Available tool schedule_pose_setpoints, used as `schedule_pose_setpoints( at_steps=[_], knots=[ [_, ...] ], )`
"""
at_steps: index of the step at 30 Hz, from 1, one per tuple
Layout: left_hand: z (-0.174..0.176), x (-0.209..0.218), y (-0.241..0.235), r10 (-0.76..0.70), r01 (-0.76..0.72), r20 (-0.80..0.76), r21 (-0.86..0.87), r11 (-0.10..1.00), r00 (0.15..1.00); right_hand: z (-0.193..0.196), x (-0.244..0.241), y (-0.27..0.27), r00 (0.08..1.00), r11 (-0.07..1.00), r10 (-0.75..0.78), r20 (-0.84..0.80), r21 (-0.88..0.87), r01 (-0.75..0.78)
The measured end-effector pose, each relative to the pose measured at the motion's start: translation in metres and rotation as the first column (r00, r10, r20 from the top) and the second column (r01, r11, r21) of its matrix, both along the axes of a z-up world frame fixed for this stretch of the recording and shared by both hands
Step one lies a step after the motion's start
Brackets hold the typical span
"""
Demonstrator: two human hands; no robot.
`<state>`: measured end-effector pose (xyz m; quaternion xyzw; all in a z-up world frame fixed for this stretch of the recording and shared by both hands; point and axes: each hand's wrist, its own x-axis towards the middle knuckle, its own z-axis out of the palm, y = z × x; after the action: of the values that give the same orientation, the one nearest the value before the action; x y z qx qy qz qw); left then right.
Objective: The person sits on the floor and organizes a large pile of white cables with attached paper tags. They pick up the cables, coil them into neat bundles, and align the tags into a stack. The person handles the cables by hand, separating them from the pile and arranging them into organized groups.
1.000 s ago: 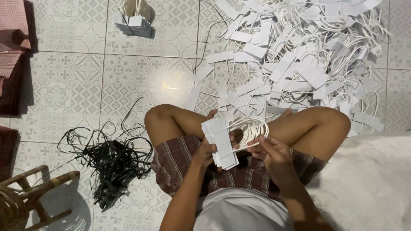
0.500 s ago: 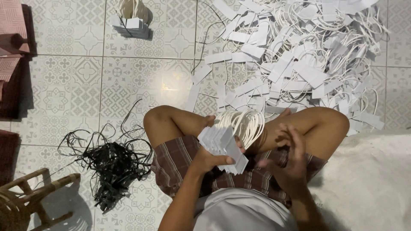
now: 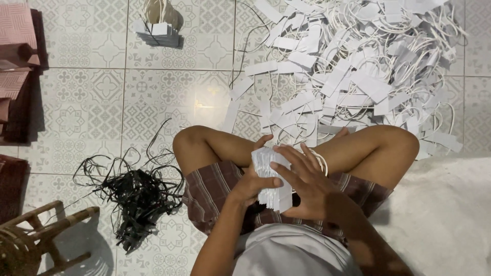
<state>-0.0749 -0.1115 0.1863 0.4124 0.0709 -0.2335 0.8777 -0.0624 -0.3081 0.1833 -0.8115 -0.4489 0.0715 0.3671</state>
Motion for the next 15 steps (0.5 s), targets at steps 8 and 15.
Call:
schedule_pose_setpoints(
  at_steps=[8, 15],
  knots=[
    [-0.025, 0.000, 0.000, -0.053, 0.054, 0.064, -0.003, 0.999, 0.996, -0.005, -0.002, 0.001, 0.999, 0.999, -0.023, 0.022, -0.024, 0.023],
    [-0.065, 0.000, 0.006, -0.160, 0.152, 0.163, 0.060, 0.987, 0.974, -0.009, -0.005, 0.009, 0.999, 1.000, -0.012, 0.048, -0.021, 0.013]
  ],
)
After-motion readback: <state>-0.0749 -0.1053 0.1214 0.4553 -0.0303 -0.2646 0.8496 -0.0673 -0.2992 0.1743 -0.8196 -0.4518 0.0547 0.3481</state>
